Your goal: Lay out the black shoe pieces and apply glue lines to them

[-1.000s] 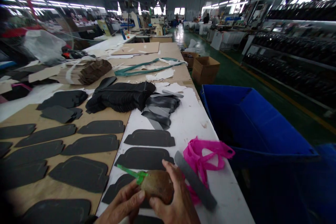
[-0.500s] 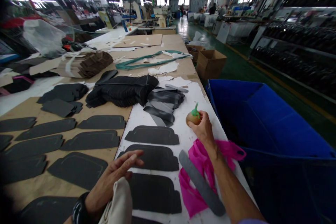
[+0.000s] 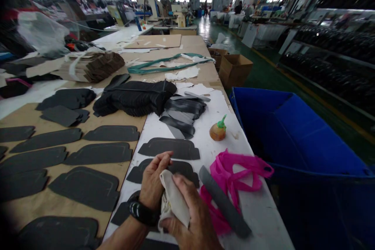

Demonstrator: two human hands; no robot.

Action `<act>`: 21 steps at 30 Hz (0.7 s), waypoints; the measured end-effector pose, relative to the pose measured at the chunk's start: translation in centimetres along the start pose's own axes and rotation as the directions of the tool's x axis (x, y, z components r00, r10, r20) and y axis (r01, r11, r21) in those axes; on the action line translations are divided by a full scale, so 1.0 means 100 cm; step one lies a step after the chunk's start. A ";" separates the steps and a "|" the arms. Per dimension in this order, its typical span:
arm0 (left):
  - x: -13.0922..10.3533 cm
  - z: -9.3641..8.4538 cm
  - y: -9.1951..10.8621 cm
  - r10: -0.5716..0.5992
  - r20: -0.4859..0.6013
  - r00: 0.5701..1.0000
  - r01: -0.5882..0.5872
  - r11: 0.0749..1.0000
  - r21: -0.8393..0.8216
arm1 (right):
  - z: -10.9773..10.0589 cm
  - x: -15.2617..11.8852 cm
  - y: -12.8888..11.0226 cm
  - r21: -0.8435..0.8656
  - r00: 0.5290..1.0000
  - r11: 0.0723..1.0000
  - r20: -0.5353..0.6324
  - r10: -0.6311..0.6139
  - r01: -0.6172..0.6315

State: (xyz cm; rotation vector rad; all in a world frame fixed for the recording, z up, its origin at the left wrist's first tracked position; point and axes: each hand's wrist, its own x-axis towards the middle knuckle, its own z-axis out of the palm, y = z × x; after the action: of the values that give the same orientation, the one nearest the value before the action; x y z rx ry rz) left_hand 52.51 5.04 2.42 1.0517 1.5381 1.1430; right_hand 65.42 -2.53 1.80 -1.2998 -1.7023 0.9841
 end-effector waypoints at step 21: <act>0.067 -0.032 -0.042 0.166 0.535 0.828 -0.557 0.343 0.756 | -0.038 0.106 0.045 -0.724 0.876 0.617 0.470 0.112 0.309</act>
State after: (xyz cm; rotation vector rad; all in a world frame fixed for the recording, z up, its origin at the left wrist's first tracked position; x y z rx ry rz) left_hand 47.55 10.07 -2.42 2.3258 1.6085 0.1907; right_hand 68.57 9.09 0.51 -1.5224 -2.7771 0.4683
